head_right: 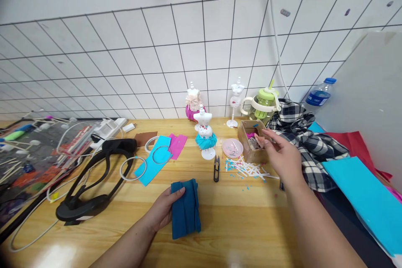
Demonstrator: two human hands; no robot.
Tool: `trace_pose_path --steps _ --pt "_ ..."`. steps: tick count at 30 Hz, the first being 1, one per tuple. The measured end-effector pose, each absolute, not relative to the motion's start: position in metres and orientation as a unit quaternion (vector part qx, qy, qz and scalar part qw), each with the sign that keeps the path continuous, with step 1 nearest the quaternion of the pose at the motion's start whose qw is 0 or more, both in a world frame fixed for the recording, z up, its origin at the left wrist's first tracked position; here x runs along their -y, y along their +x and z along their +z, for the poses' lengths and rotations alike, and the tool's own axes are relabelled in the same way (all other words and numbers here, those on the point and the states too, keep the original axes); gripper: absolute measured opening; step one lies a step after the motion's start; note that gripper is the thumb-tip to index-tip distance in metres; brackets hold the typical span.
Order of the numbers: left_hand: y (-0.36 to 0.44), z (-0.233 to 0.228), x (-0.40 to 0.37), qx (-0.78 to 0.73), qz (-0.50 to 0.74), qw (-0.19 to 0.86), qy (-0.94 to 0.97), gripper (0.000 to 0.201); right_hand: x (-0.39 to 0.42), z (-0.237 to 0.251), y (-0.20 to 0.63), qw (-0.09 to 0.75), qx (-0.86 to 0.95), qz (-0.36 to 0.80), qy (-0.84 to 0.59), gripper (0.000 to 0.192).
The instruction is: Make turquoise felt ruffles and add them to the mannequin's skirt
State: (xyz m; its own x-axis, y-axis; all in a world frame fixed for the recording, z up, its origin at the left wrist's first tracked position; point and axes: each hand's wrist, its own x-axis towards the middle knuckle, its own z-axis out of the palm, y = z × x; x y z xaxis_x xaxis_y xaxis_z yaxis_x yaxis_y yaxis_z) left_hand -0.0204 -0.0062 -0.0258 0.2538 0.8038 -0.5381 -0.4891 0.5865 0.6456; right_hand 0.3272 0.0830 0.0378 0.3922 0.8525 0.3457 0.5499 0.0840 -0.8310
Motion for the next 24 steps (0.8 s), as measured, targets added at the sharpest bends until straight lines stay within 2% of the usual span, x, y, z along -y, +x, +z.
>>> trace_pose_path --steps 2,3,4,5,6,8,9,10,12,14,16,19,24 --pt "-0.021 -0.026 0.006 -0.445 0.423 0.77 0.172 0.034 -0.065 0.033 0.309 0.53 0.54 0.072 -0.651 0.029" --pt "-0.022 -0.026 0.006 -0.444 0.424 0.771 0.17 0.035 -0.052 0.028 0.296 0.532 0.547 0.08 -0.642 0.028" --pt "-0.023 -0.026 0.006 -0.442 0.424 0.772 0.169 0.035 -0.038 0.021 0.279 0.528 0.56 0.119 -0.627 0.026" --pt "-0.023 -0.025 0.007 -0.438 0.426 0.774 0.168 0.035 -0.024 0.013 0.261 0.499 0.585 0.204 -0.606 0.029" --pt "-0.024 -0.024 0.008 -0.432 0.43 0.775 0.169 0.035 -0.01 0.005 0.241 0.457 0.604 0.313 -0.573 0.042" --pt "-0.024 -0.02 0.01 -0.42 0.434 0.777 0.178 0.035 0.012 -0.01 0.206 0.4 0.605 0.48 -0.493 0.085" --pt "-0.023 -0.018 0.012 -0.414 0.434 0.778 0.187 0.035 0.02 -0.015 0.191 0.384 0.587 0.536 -0.471 0.094" --pt "-0.022 -0.017 0.014 -0.411 0.432 0.777 0.201 0.035 0.025 -0.02 0.18 0.369 0.559 0.585 -0.457 0.095" --pt "-0.019 -0.014 0.017 -0.415 0.42 0.769 0.244 0.033 0.028 -0.024 0.167 0.352 0.517 0.648 -0.434 0.082" --pt "-0.018 -0.013 0.019 -0.437 0.411 0.742 0.299 0.031 0.024 -0.025 0.168 0.355 0.499 0.655 -0.443 0.057" --pt "-0.021 -0.014 0.019 -0.464 0.412 0.711 0.332 0.03 0.018 -0.023 0.176 0.376 0.483 0.637 -0.468 0.043" --pt "-0.031 -0.011 0.017 -0.503 0.429 0.679 0.32 0.031 0.011 -0.018 0.193 0.41 0.449 0.633 -0.479 0.042" --pt "-0.05 0.002 0.018 -0.544 0.418 0.654 0.318 0.033 0.011 -0.013 0.213 0.408 0.413 0.668 -0.465 0.042"
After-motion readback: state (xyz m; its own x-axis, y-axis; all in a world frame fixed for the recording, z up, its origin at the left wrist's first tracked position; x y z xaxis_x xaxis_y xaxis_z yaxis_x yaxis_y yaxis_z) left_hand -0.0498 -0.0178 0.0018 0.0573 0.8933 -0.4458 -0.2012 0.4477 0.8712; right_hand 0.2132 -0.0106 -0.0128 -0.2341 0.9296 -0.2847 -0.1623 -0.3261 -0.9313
